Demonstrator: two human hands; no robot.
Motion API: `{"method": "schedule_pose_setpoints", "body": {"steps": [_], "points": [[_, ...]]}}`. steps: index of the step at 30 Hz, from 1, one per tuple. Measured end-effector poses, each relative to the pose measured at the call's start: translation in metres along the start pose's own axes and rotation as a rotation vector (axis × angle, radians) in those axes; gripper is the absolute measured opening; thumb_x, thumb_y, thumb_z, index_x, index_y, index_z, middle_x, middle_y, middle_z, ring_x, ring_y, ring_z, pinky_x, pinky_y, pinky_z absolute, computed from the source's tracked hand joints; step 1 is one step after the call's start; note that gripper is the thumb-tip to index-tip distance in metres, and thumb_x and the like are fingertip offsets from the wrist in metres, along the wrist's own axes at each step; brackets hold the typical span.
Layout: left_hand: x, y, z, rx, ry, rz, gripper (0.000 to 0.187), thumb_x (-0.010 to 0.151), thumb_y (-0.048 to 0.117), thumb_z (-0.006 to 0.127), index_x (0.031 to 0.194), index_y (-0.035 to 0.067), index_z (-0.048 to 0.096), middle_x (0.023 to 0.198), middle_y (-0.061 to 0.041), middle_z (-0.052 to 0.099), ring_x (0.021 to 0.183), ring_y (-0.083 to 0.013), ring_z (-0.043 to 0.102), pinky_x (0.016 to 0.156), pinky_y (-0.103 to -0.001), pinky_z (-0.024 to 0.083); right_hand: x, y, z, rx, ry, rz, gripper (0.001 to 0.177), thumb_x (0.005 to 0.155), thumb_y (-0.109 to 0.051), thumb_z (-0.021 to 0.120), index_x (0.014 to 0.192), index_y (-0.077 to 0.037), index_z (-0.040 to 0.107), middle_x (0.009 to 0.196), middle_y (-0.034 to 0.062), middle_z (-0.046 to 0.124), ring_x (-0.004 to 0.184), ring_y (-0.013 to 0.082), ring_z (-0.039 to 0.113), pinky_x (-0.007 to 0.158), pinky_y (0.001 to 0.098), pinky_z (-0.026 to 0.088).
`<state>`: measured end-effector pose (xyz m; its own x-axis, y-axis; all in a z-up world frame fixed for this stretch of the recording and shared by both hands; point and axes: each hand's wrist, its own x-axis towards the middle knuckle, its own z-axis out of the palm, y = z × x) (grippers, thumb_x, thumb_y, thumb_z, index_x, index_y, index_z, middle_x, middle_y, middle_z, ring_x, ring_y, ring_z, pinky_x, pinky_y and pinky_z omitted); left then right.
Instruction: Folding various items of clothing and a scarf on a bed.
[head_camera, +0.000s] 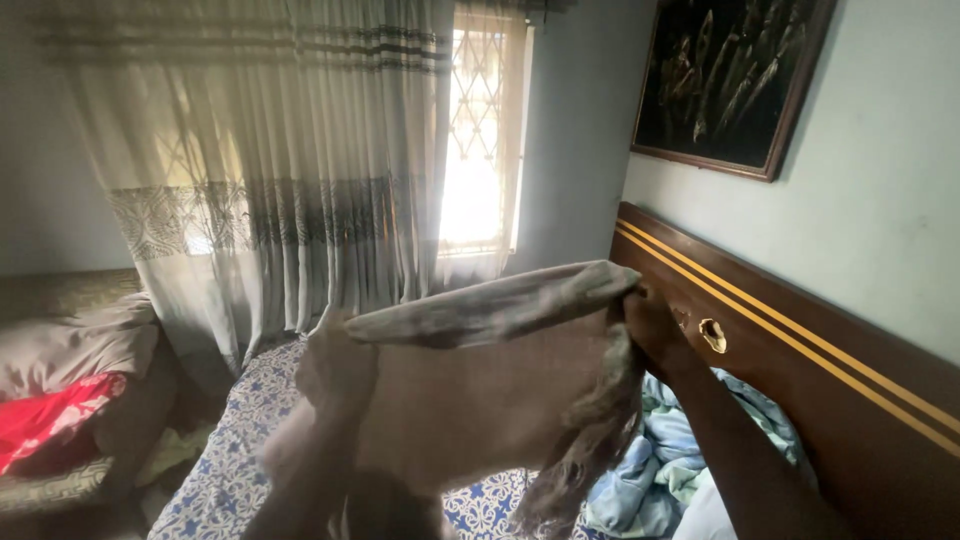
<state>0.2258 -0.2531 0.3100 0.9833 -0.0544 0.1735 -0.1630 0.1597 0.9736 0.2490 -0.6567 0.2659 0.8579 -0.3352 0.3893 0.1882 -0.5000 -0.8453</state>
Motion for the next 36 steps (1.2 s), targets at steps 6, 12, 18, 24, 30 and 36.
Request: {"method": "schedule_pose_setpoints", "body": {"steps": [6, 12, 18, 24, 30, 36], "points": [[0.09, -0.069, -0.051, -0.034, -0.034, 0.024, 0.024, 0.104, 0.026, 0.047, 0.116, 0.008, 0.058, 0.095, -0.013, 0.071, 0.072, -0.0234, 0.073, 0.063, -0.043, 0.063, 0.006, 0.013, 0.002, 0.214, -0.059, 0.078, 0.028, 0.09, -0.017, 0.049, 0.091, 0.002, 0.07, 0.084, 0.0151, 0.075, 0.078, 0.0281, 0.072, 0.079, 0.0428, 0.058], [0.144, -0.103, -0.096, -0.061, -0.079, 0.055, 0.024, 0.105, 0.026, 0.047, 0.116, 0.008, 0.058, 0.096, -0.013, 0.071, 0.073, -0.023, 0.073, 0.064, -0.042, 0.063, -0.007, 0.009, 0.012, 0.434, -0.105, 0.155, 0.027, 0.09, -0.017, 0.05, 0.093, 0.001, 0.069, 0.085, 0.0135, 0.075, 0.08, 0.0266, 0.072, 0.081, 0.0415, 0.058], [0.148, -0.087, -0.086, -0.082, -0.133, 0.086, 0.024, 0.106, 0.025, 0.047, 0.117, 0.007, 0.059, 0.097, -0.013, 0.071, 0.073, -0.0226, 0.073, 0.064, -0.041, 0.063, -0.028, 0.01, 0.02, 0.659, -0.145, 0.233, 0.025, 0.09, -0.017, 0.05, 0.095, 0.0, 0.068, 0.087, 0.0119, 0.074, 0.082, 0.025, 0.071, 0.083, 0.0402, 0.057], [0.132, -0.065, -0.102, -0.106, -0.148, 0.117, 0.024, 0.107, 0.025, 0.047, 0.118, 0.006, 0.059, 0.098, -0.014, 0.071, 0.074, -0.0222, 0.072, 0.064, -0.039, 0.063, -0.054, -0.007, 0.045, 0.879, -0.227, 0.312, 0.024, 0.089, -0.017, 0.051, 0.096, -0.002, 0.068, 0.088, 0.0103, 0.074, 0.084, 0.0235, 0.07, 0.084, 0.039, 0.057], [0.107, -0.06, -0.123, -0.141, -0.169, 0.139, 0.024, 0.108, 0.024, 0.047, 0.119, 0.006, 0.06, 0.099, -0.014, 0.071, 0.075, -0.0219, 0.072, 0.064, -0.038, 0.063, -0.085, -0.011, 0.064, 1.085, -0.3, 0.405, 0.023, 0.089, -0.017, 0.052, 0.098, -0.003, 0.067, 0.09, 0.0087, 0.073, 0.086, 0.022, 0.07, 0.086, 0.0377, 0.056], [0.097, -0.045, -0.132, -0.178, -0.235, 0.187, 0.025, 0.11, 0.023, 0.047, 0.119, 0.005, 0.06, 0.1, -0.014, 0.071, 0.076, -0.0215, 0.072, 0.065, -0.037, 0.062, -0.095, -0.023, 0.074, 1.295, -0.338, 0.462, 0.023, 0.089, -0.017, 0.052, 0.1, -0.004, 0.066, 0.091, 0.0072, 0.073, 0.088, 0.0204, 0.069, 0.087, 0.0365, 0.056]]}}
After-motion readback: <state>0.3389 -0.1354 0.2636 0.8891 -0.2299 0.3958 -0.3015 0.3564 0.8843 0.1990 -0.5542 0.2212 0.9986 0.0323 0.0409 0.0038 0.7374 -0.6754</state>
